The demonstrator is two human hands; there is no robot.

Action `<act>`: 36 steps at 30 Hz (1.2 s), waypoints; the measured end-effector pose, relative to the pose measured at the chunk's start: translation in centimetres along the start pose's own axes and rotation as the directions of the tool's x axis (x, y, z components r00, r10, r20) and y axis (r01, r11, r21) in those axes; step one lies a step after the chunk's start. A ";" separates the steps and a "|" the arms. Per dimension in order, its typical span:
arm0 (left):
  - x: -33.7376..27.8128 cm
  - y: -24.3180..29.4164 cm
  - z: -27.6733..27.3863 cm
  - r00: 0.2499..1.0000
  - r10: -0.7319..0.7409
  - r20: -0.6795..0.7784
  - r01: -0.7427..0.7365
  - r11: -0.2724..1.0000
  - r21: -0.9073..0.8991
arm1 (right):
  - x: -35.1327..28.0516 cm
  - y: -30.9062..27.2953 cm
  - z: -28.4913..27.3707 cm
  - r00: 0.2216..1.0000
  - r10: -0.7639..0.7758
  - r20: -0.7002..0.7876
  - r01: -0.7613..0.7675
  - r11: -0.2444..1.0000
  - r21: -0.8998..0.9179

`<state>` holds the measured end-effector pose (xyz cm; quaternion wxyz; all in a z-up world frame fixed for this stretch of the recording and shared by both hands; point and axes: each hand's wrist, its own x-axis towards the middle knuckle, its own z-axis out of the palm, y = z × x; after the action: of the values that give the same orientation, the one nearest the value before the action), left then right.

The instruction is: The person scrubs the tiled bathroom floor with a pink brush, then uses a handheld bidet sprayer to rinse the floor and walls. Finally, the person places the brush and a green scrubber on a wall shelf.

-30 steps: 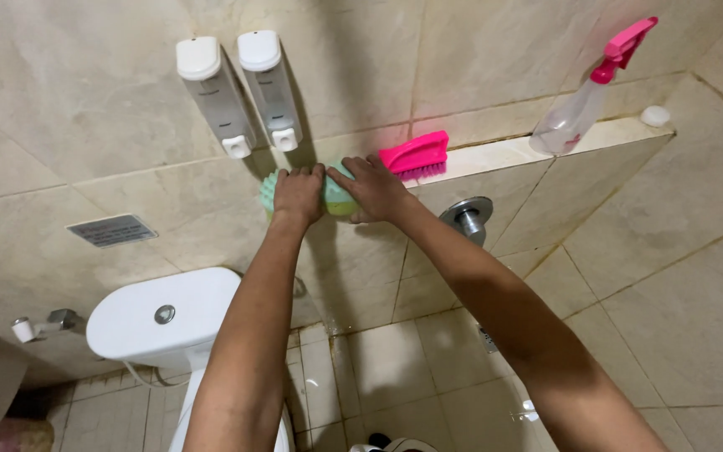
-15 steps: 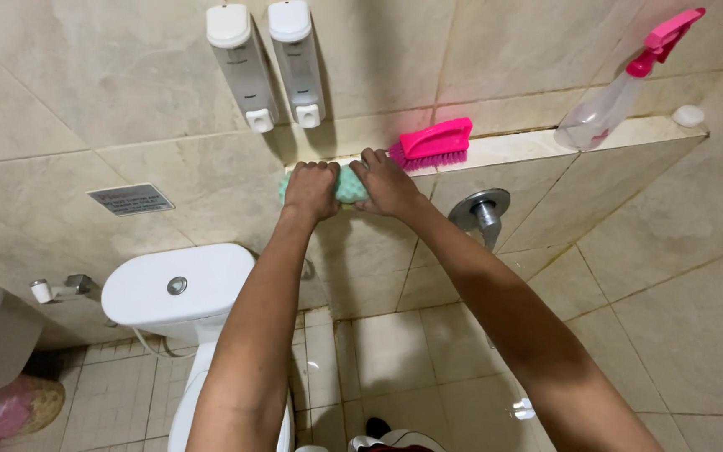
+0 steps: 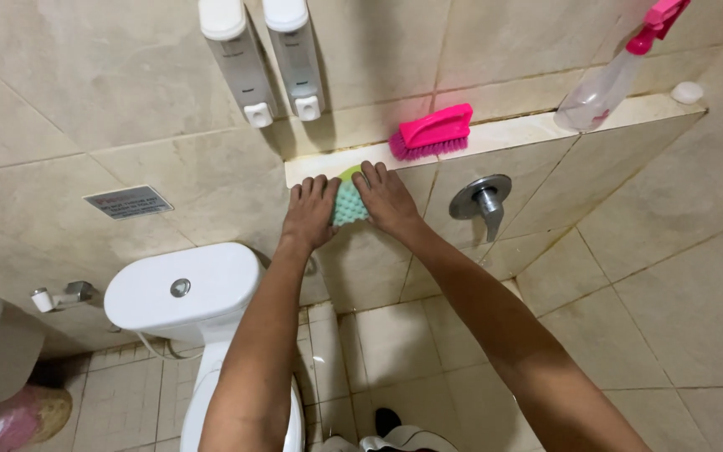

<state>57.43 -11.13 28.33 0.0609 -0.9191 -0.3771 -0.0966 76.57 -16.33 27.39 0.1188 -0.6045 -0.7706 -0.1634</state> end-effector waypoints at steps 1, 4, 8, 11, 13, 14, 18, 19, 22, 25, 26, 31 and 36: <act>-0.1 -0.1 0.3 1.000 0.004 -0.005 -0.004 1.000 0.000 | -0.1 -0.3 0.6 1.000 0.003 -0.003 -0.003 1.000 -0.005; 0.2 0.1 1.7 1.000 0.022 0.015 -0.022 1.000 0.008 | -0.5 0.1 2.5 0.997 -0.010 -0.072 0.001 0.992 -0.128; 0.0 -0.6 5.5 0.995 0.028 -0.100 -0.024 0.999 0.039 | -0.7 -0.2 4.8 0.989 0.010 -0.151 -0.028 0.993 -0.112; 0.4 -0.9 7.1 0.983 0.066 -0.170 -0.056 0.997 0.060 | -0.8 -0.7 5.5 0.985 0.057 -0.160 -0.077 0.989 -0.125; 0.5 -0.7 7.4 0.986 0.078 -0.150 -0.072 0.996 0.045 | -1.1 -0.9 5.7 0.985 0.069 -0.158 -0.092 0.985 -0.145; 0.4 -0.7 7.5 0.990 0.068 -0.123 -0.066 0.998 0.020 | -1.2 -1.0 5.7 0.988 0.085 -0.129 -0.102 0.986 -0.131; 0.9 -0.7 8.2 0.994 0.093 -0.057 -0.092 0.995 0.027 | -1.5 -1.6 6.5 0.990 0.141 -0.022 -0.142 0.980 -0.141; 1.0 -0.7 8.2 0.993 0.099 -0.060 -0.098 0.995 0.024 | -1.6 -1.5 6.3 0.989 0.145 -0.022 -0.147 0.978 -0.146; 0.8 -1.2 7.6 0.993 0.097 -0.073 -0.094 0.995 0.040 | -1.3 -1.9 5.8 0.986 0.168 0.000 -0.167 0.976 -0.144; 0.6 -1.8 6.5 0.990 0.141 0.022 -0.142 0.988 0.063 | -0.7 -1.9 4.7 0.986 0.143 0.082 -0.123 0.969 -0.214; 0.8 -2.0 6.4 0.987 0.155 -0.043 -0.152 0.986 0.069 | -0.5 -1.7 4.0 0.995 0.084 -0.060 -0.095 0.972 -0.214; 1.5 -2.2 2.6 0.955 0.157 -0.251 -0.142 0.987 0.076 | 1.8 -1.0 -0.4 0.985 0.001 -0.170 -0.045 0.965 -0.258; 1.9 -1.4 -2.4 0.985 0.099 -0.140 -0.108 0.992 -0.059 | 2.8 -0.5 0.0 0.987 0.141 -0.083 -0.154 0.973 -0.173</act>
<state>57.45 -9.32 31.15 0.0608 -0.9301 -0.3206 -0.1686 75.40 -14.00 28.43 0.1030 -0.6621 -0.7011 -0.2436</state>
